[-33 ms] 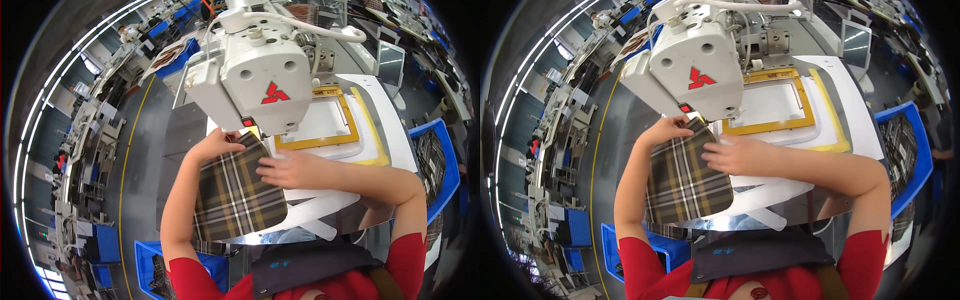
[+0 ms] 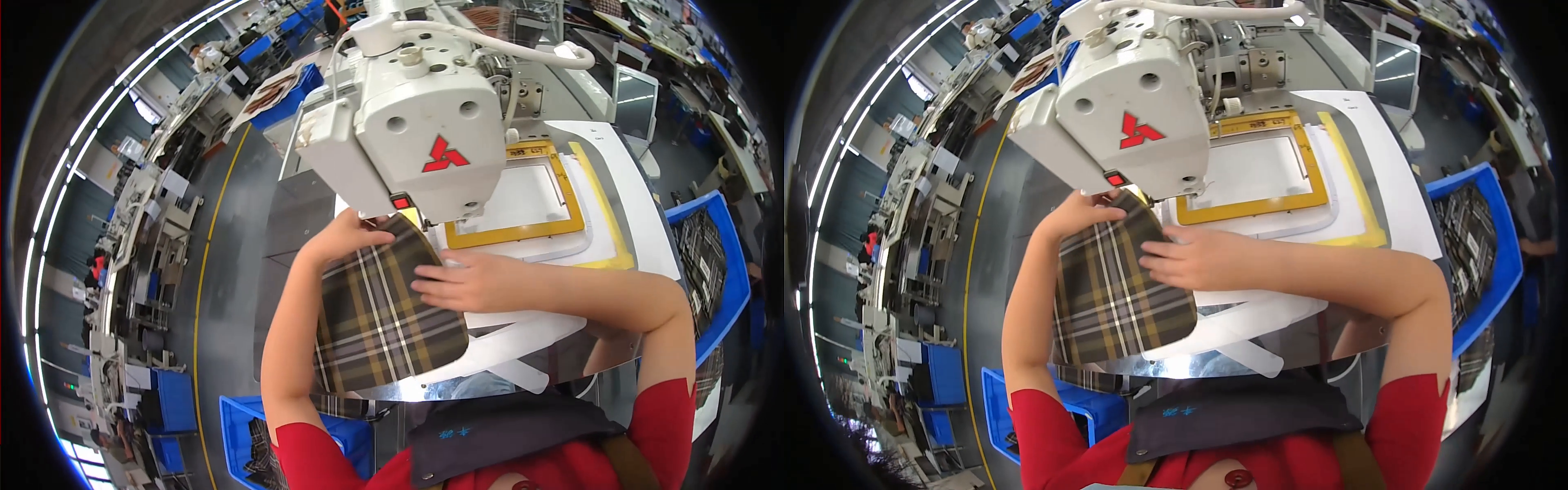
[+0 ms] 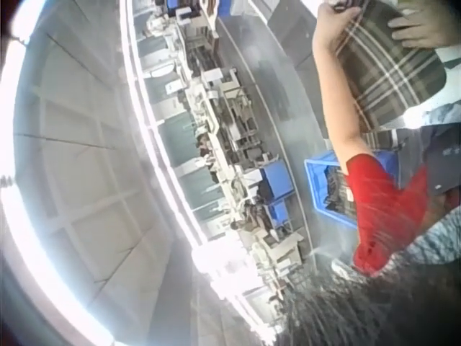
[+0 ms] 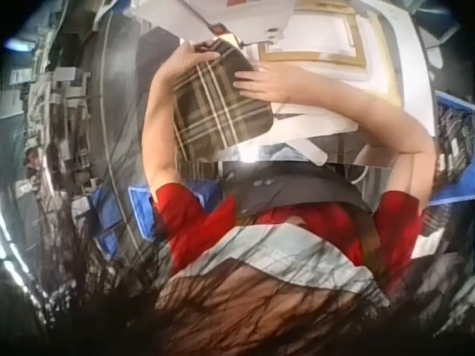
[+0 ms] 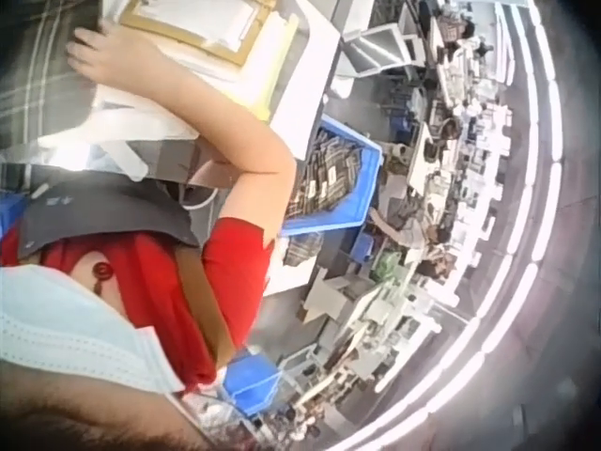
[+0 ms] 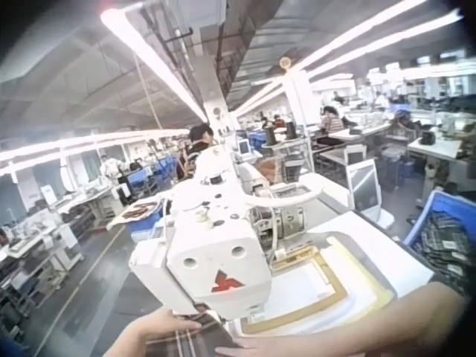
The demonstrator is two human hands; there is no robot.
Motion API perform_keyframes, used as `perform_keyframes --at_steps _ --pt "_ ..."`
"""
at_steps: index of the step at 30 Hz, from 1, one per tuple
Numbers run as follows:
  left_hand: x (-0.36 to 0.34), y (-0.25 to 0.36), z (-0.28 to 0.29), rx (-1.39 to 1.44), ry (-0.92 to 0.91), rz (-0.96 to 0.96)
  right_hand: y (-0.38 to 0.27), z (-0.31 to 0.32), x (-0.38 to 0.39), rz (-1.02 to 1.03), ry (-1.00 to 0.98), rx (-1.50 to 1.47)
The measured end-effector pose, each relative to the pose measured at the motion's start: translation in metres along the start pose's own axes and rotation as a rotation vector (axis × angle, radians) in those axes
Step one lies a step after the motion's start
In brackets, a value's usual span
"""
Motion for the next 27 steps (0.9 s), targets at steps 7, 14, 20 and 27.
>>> perform_keyframes --at_steps 7,14,20,27 --pt "-0.014 0.010 0.015 -0.294 0.195 -0.064 0.003 -0.030 -0.016 -0.114 -0.074 -0.247" --pt "-0.038 0.007 0.002 -0.547 0.194 -0.208 0.010 -0.019 0.008 -0.248 -0.159 -0.242" --pt "-0.033 0.035 -0.005 -0.604 -0.009 -0.025 0.027 -0.008 0.075 -0.370 -0.261 -0.184" --pt "-0.034 -0.005 0.003 -0.427 0.367 -0.355 0.046 0.042 0.142 -0.594 -0.185 -0.056"
Point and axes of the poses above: each hand's wrist, its own x-axis away from the middle knuckle, its own z-axis out of the back of the hand, y = z × x, the point moved 9 cm from there along -x, towards the middle knuckle, and after that the axes turned 4 degrees about -z, right-handed, at the moved point
